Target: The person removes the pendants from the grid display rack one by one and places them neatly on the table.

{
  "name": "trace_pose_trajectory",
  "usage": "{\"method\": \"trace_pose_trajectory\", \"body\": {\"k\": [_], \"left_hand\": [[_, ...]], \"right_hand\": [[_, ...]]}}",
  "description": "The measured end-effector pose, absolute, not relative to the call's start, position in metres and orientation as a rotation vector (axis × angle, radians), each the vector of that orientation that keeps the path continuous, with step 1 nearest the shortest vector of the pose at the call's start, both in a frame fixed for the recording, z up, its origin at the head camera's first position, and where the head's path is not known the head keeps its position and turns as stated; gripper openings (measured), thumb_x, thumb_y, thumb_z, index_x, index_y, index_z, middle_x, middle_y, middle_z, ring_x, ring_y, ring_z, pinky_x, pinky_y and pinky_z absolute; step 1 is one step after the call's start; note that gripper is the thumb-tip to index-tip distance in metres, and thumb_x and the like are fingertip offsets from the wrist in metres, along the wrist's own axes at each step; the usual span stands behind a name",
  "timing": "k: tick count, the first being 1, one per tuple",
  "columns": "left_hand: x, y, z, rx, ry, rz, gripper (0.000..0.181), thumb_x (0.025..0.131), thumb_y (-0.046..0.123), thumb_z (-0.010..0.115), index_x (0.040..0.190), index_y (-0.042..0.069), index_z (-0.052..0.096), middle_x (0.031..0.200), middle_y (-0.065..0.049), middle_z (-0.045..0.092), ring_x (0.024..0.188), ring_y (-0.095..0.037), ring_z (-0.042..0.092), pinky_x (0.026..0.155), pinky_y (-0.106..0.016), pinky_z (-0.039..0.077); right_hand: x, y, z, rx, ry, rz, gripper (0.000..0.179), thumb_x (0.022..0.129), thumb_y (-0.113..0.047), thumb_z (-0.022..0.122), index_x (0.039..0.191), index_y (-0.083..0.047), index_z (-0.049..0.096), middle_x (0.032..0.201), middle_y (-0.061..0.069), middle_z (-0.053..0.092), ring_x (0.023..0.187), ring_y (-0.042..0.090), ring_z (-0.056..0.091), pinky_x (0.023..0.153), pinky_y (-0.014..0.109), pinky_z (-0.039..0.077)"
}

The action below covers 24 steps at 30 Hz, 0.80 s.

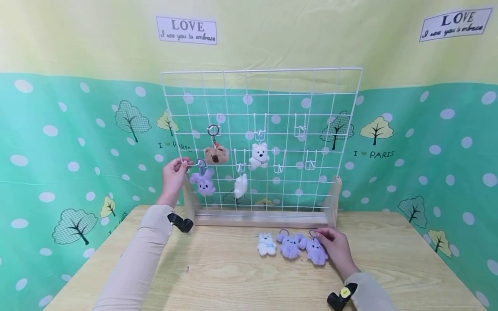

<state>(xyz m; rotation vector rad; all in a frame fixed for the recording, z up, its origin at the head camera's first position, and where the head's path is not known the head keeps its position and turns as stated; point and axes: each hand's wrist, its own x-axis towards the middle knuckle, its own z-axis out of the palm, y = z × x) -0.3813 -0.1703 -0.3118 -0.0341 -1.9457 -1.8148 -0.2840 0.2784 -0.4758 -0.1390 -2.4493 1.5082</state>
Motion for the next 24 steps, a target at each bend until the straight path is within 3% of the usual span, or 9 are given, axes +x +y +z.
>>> {"method": "trace_pose_trajectory", "body": {"k": [9, 18, 24], "left_hand": [[-0.382, -0.171, -0.315, -0.01, -1.941, -1.847, 0.023, 0.098, 0.01, 0.049, 0.116, 0.001, 0.059, 0.114, -0.016, 0.065, 0.108, -0.022, 0.061, 0.099, -0.023, 0.045], [-0.382, -0.17, -0.314, -0.018, -1.944, -1.859, 0.024, 0.098, 0.011, 0.049, 0.117, 0.0, 0.058, 0.115, -0.017, 0.064, 0.109, -0.023, 0.061, 0.1, -0.023, 0.044], [-0.382, -0.17, -0.312, -0.034, -1.923, -1.846, 0.023, 0.098, 0.01, 0.048, 0.116, -0.001, 0.059, 0.114, -0.017, 0.064, 0.105, -0.021, 0.062, 0.098, -0.023, 0.046]], "right_hand": [[-0.279, 0.271, -0.464, -0.196, -2.474, 1.505, 0.028, 0.093, -0.019, 0.06, 0.113, 0.0, 0.062, 0.105, 0.01, 0.065, 0.083, 0.001, 0.055, 0.071, 0.015, 0.05], [-0.272, 0.254, -0.424, 0.003, -2.403, 1.5, 0.04, 0.092, -0.038, 0.059, 0.116, -0.006, 0.062, 0.115, 0.011, 0.064, 0.092, -0.003, 0.056, 0.079, 0.011, 0.048], [-0.269, 0.235, -0.388, 0.128, -2.328, 1.468, 0.037, 0.092, -0.035, 0.061, 0.113, -0.004, 0.062, 0.111, 0.011, 0.065, 0.091, -0.004, 0.057, 0.078, 0.01, 0.05]]}}
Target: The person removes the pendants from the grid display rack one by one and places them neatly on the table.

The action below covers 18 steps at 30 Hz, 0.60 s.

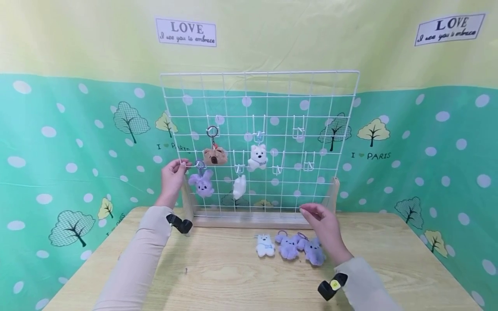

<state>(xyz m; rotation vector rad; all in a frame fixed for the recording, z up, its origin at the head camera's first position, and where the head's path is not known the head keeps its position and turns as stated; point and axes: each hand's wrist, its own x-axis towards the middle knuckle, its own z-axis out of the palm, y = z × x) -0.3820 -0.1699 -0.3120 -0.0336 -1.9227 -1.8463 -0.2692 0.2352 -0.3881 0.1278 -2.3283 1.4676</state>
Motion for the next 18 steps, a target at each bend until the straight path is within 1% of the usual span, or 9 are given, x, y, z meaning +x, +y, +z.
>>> {"method": "trace_pose_trajectory", "body": {"k": [4, 9, 14, 16, 18], "left_hand": [[-0.381, -0.17, -0.311, -0.04, -1.908, -1.844, 0.022, 0.098, 0.008, 0.049, 0.114, -0.002, 0.059, 0.113, -0.018, 0.064, 0.102, -0.019, 0.062, 0.098, -0.023, 0.046], [-0.381, -0.171, -0.311, -0.029, -1.913, -1.851, 0.023, 0.098, 0.009, 0.049, 0.115, -0.001, 0.059, 0.113, -0.018, 0.064, 0.104, -0.02, 0.062, 0.098, -0.022, 0.046], [-0.382, -0.171, -0.312, -0.046, -1.92, -1.834, 0.023, 0.098, 0.009, 0.048, 0.115, -0.002, 0.059, 0.113, -0.02, 0.064, 0.106, -0.024, 0.062, 0.098, -0.023, 0.046], [-0.382, -0.171, -0.312, -0.046, -1.922, -1.829, 0.022, 0.098, 0.009, 0.048, 0.114, -0.002, 0.06, 0.113, -0.019, 0.064, 0.106, -0.025, 0.062, 0.097, -0.024, 0.047], [-0.382, -0.17, -0.312, -0.044, -1.92, -1.831, 0.022, 0.098, 0.009, 0.049, 0.113, -0.001, 0.06, 0.112, -0.019, 0.065, 0.106, -0.024, 0.062, 0.097, -0.023, 0.047]], "right_hand": [[-0.271, 0.223, -0.368, 0.224, -2.279, 1.493, 0.036, 0.09, -0.034, 0.063, 0.111, -0.004, 0.063, 0.108, 0.009, 0.066, 0.091, -0.001, 0.06, 0.077, 0.012, 0.051], [-0.275, 0.205, -0.341, 0.3, -2.259, 1.521, 0.039, 0.089, -0.037, 0.064, 0.112, -0.006, 0.063, 0.112, 0.009, 0.065, 0.094, 0.001, 0.06, 0.079, 0.012, 0.051], [-0.283, 0.188, -0.313, 0.384, -2.188, 1.497, 0.033, 0.09, -0.032, 0.064, 0.11, -0.005, 0.064, 0.108, 0.01, 0.066, 0.093, 0.01, 0.062, 0.077, 0.014, 0.052], [-0.287, 0.181, -0.303, 0.406, -2.159, 1.487, 0.032, 0.09, -0.032, 0.064, 0.11, -0.006, 0.064, 0.107, 0.009, 0.067, 0.093, 0.012, 0.063, 0.077, 0.015, 0.053], [-0.292, 0.174, -0.293, 0.418, -2.142, 1.488, 0.034, 0.09, -0.035, 0.064, 0.11, -0.007, 0.064, 0.107, 0.008, 0.067, 0.094, 0.014, 0.063, 0.078, 0.015, 0.053]]}}
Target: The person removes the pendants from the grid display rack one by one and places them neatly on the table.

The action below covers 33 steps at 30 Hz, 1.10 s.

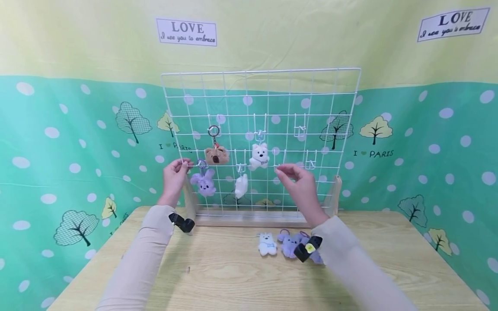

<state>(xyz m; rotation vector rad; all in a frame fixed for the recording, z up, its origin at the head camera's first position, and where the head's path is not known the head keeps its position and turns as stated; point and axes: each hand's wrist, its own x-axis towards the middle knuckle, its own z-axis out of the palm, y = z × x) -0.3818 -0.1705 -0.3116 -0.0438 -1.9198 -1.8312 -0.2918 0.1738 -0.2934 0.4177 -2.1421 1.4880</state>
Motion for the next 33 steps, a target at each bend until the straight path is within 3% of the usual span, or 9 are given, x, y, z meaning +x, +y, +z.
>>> {"method": "trace_pose_trajectory", "body": {"k": [7, 14, 22, 33], "left_hand": [[-0.383, -0.171, -0.312, -0.041, -1.922, -1.834, 0.023, 0.098, 0.009, 0.048, 0.115, -0.001, 0.059, 0.113, -0.018, 0.064, 0.105, -0.021, 0.062, 0.097, -0.023, 0.047], [-0.382, -0.171, -0.312, -0.05, -1.924, -1.822, 0.022, 0.098, 0.009, 0.049, 0.114, -0.001, 0.06, 0.112, -0.018, 0.065, 0.105, -0.023, 0.062, 0.097, -0.024, 0.047], [-0.382, -0.17, -0.313, -0.06, -1.943, -1.802, 0.023, 0.098, 0.01, 0.048, 0.114, -0.002, 0.06, 0.112, -0.018, 0.065, 0.104, -0.024, 0.062, 0.098, -0.026, 0.047], [-0.38, -0.172, -0.311, -0.043, -1.952, -1.817, 0.023, 0.098, 0.013, 0.05, 0.115, 0.001, 0.06, 0.114, -0.015, 0.065, 0.106, -0.022, 0.061, 0.099, -0.027, 0.046]], "right_hand": [[-0.31, 0.148, -0.266, 0.389, -2.09, 1.581, 0.032, 0.09, -0.03, 0.064, 0.111, -0.006, 0.064, 0.107, 0.008, 0.066, 0.097, 0.023, 0.061, 0.078, 0.021, 0.053], [-0.33, 0.133, -0.251, 0.334, -2.02, 1.621, 0.031, 0.09, -0.029, 0.065, 0.111, -0.007, 0.065, 0.106, 0.006, 0.066, 0.092, 0.014, 0.06, 0.077, 0.022, 0.052], [-0.342, 0.125, -0.242, 0.262, -1.998, 1.577, 0.027, 0.089, -0.025, 0.067, 0.109, -0.006, 0.066, 0.104, 0.008, 0.067, 0.091, 0.014, 0.06, 0.08, 0.023, 0.051], [-0.346, 0.115, -0.23, 0.167, -2.014, 1.527, 0.023, 0.089, -0.022, 0.066, 0.105, -0.006, 0.069, 0.099, 0.009, 0.068, 0.085, 0.013, 0.06, 0.07, 0.02, 0.05]]}}
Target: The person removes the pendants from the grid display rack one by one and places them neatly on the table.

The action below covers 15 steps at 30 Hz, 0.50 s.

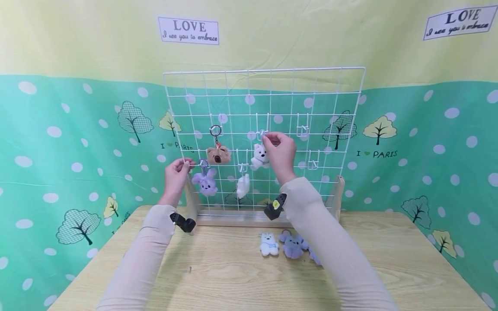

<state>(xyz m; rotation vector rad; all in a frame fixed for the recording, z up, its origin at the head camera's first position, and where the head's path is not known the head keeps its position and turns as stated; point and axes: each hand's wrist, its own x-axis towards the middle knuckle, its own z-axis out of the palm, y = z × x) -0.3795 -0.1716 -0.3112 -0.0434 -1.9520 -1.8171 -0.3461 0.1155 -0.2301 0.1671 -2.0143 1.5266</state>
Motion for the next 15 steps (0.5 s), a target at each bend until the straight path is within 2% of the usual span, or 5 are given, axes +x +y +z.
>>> {"method": "trace_pose_trajectory", "body": {"k": [15], "left_hand": [[-0.3789, -0.1709, -0.311, -0.04, -1.959, -1.814, 0.023, 0.099, 0.013, 0.049, 0.115, 0.002, 0.059, 0.114, -0.014, 0.065, 0.107, -0.021, 0.061, 0.099, -0.026, 0.046]], "right_hand": [[-0.3485, 0.1085, -0.2239, 0.087, -2.018, 1.581, 0.021, 0.089, -0.021, 0.067, 0.103, -0.007, 0.069, 0.098, 0.008, 0.067, 0.085, 0.013, 0.057, 0.073, 0.021, 0.051]]}}
